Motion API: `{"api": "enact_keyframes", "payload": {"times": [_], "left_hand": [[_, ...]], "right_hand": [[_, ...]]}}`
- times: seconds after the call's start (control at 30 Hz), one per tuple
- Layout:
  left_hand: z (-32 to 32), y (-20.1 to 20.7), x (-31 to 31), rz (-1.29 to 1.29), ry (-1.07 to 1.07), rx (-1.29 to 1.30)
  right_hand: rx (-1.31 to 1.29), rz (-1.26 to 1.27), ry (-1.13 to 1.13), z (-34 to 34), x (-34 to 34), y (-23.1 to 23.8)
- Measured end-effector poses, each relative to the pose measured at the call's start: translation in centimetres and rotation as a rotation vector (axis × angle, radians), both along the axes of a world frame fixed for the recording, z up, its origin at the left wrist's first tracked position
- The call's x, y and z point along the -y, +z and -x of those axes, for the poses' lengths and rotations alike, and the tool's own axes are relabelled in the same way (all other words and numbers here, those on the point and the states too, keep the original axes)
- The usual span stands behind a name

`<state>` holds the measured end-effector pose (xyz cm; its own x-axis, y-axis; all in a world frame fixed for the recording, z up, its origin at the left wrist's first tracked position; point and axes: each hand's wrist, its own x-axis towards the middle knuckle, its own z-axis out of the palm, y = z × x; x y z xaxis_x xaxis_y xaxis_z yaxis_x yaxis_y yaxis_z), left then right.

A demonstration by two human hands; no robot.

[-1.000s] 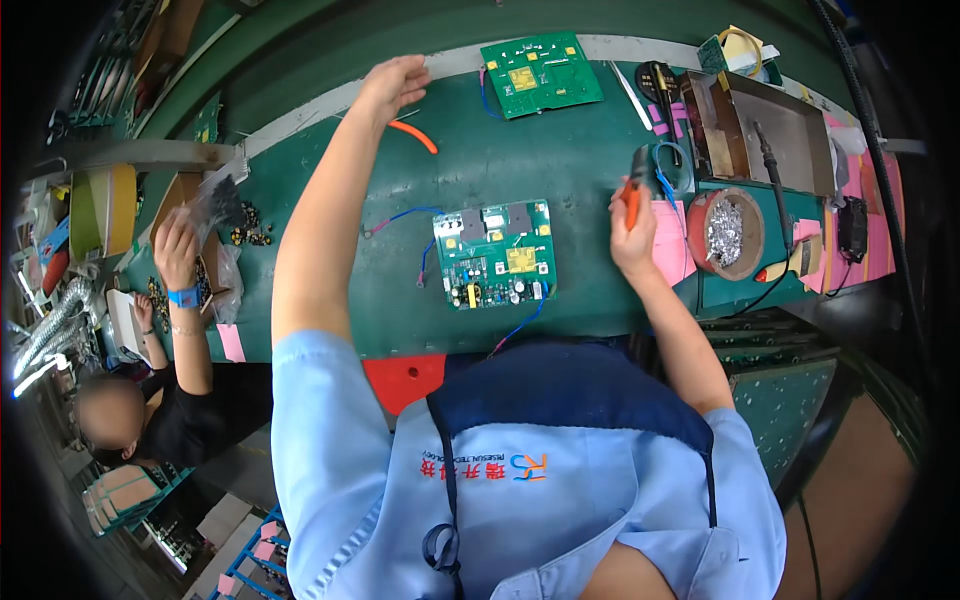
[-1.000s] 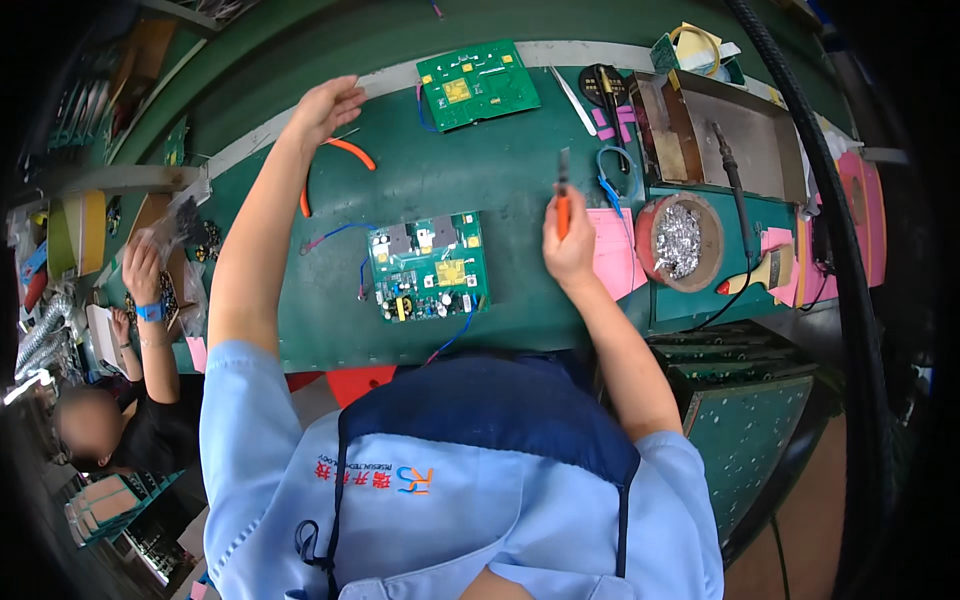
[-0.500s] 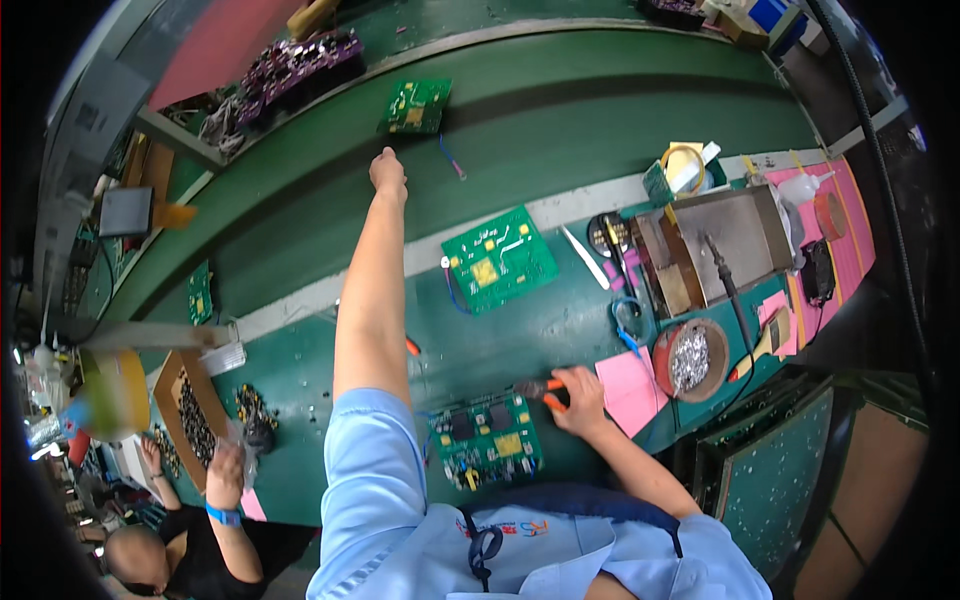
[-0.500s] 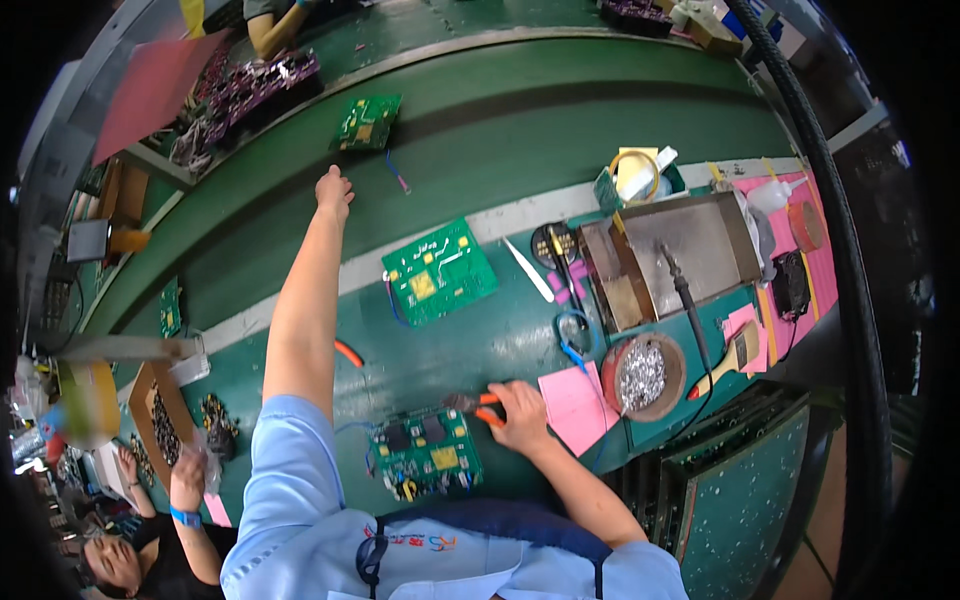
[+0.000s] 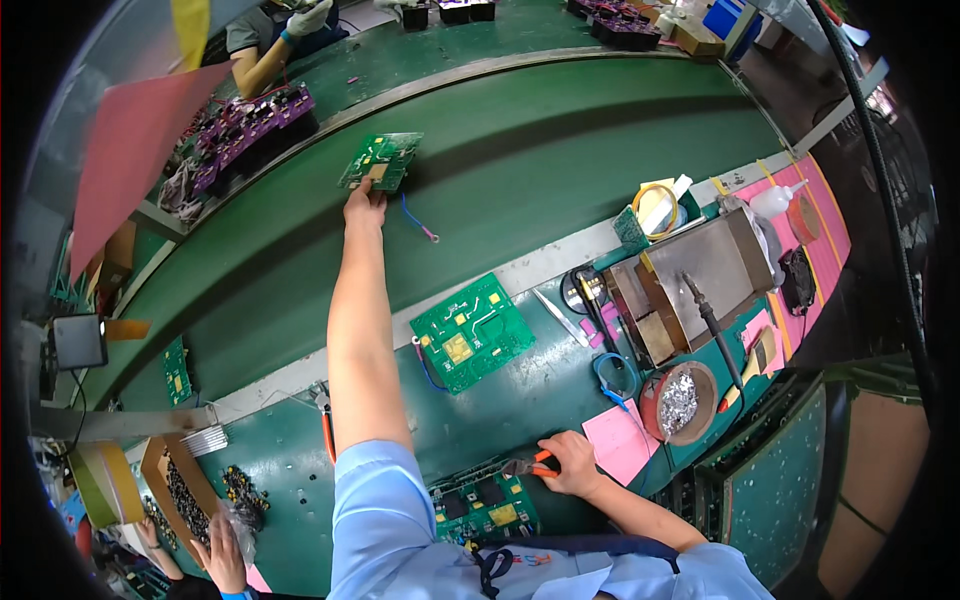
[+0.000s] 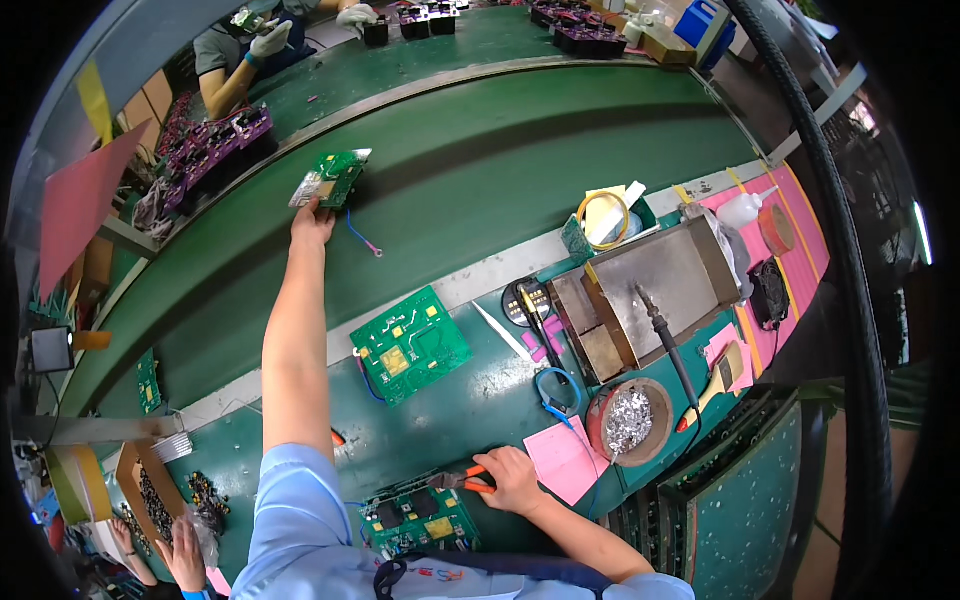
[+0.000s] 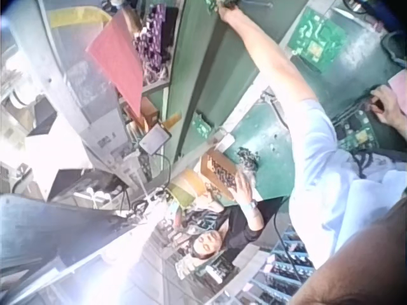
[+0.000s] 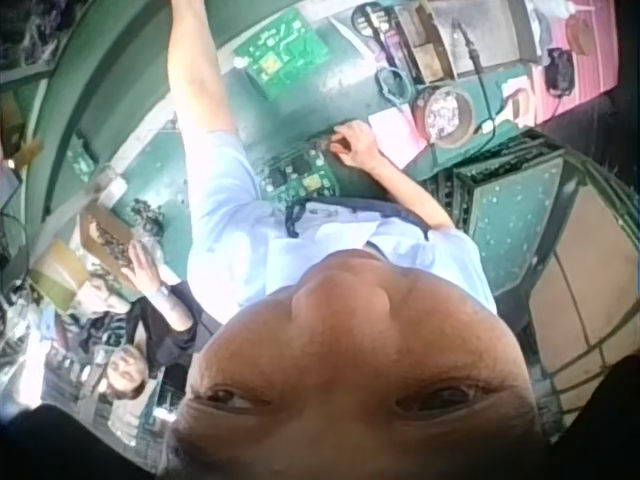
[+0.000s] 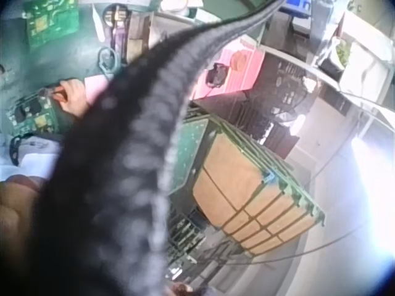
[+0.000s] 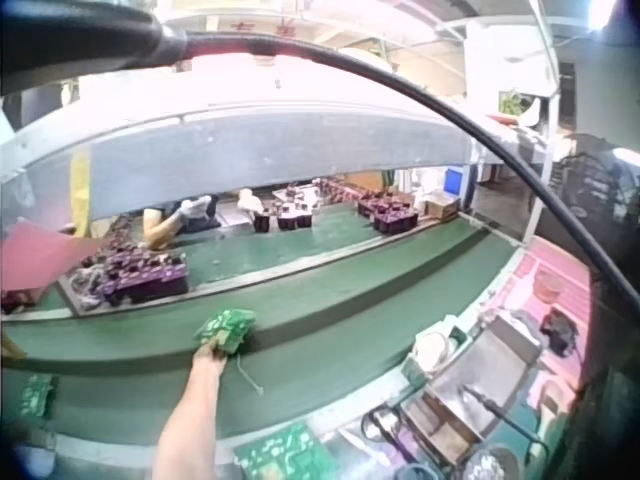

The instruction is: The person organizes multiple green circuit boards on a workbench, then uses orange-handled pliers to trim wires and components from the boards. The person handles the boards one at a time, flipping them over and using the pliers to snip excess material.

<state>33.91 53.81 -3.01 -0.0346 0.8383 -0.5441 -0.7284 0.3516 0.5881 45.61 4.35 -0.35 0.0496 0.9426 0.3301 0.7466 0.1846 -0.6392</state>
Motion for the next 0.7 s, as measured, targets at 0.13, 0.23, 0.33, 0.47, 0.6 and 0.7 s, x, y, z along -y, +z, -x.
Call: {"api": "enact_keyframes", "payload": {"times": [0.13, 0.23, 0.33, 0.47, 0.6, 0.7], "left_hand": [[3.1, 3.8, 4.7, -0.198, -0.117, 0.218], [6.2, 8.4, 9.8, -0.345, -0.26, 0.207], [9.3, 11.6, 14.9, -0.432, -0.408, 0.174], [10.6, 16.6, 23.1, -0.544, -0.438, 0.051], [12.5, 18.9, 29.4, -0.509, -0.392, 0.002], [14.0, 19.0, 33.7, -0.399, -0.366, 0.072]], "right_hand": [[-0.041, -0.026, 0.011, 0.0, -0.2, 0.2], [-0.039, -0.032, 0.01, 0.1, -0.3, 0.3], [-0.059, -0.039, 0.018, 0.3, -0.4, 0.2], [-0.128, 0.008, -0.01, 0.2, 0.0, -0.1], [-0.129, 0.005, -0.038, 0.3, 0.2, -0.2], [-0.256, 0.07, 0.025, 0.0, 0.1, 0.5]]}}
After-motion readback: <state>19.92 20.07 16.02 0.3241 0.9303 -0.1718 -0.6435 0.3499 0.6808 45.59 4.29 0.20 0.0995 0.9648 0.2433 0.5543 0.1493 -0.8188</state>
